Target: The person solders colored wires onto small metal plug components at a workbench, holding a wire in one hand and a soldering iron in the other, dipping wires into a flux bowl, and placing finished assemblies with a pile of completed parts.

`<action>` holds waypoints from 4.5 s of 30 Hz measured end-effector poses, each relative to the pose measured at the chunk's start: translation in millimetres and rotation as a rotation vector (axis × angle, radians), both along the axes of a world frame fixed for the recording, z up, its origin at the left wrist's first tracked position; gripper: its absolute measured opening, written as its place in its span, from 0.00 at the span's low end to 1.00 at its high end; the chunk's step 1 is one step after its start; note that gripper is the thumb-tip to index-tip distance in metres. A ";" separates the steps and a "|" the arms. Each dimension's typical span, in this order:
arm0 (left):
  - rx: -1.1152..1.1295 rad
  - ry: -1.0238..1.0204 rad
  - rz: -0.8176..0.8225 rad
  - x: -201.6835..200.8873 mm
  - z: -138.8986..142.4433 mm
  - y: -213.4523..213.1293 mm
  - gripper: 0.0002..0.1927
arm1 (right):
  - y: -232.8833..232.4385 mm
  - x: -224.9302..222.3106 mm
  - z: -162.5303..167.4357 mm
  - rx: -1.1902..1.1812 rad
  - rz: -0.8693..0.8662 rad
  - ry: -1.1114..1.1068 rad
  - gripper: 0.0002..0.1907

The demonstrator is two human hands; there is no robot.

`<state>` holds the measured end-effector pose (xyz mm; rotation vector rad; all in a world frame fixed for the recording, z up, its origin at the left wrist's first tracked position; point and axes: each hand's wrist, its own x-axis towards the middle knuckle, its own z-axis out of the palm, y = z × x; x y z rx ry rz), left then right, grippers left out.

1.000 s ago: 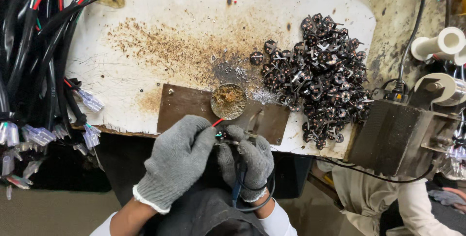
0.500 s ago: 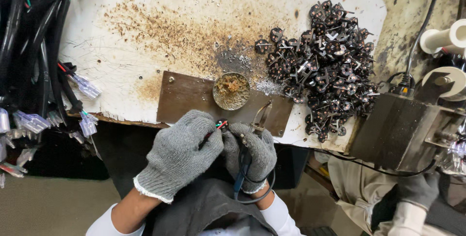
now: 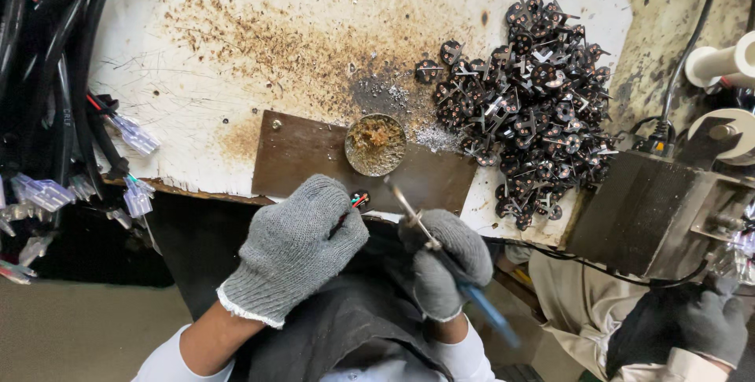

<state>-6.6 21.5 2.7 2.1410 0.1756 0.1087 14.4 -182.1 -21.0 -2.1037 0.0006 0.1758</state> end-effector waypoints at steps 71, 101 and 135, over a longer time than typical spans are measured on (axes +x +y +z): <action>-0.014 0.102 -0.141 11.6 3.4 7.7 0.09 | -21.6 6.4 -21.0 0.182 0.408 -0.516 0.24; 0.019 0.100 -0.133 9.7 -0.8 5.8 0.11 | -21.8 27.9 -19.4 0.128 0.779 -0.571 0.20; -0.025 -0.024 -0.083 10.8 2.7 6.8 0.09 | 16.2 90.2 22.1 -0.322 0.227 -0.670 0.14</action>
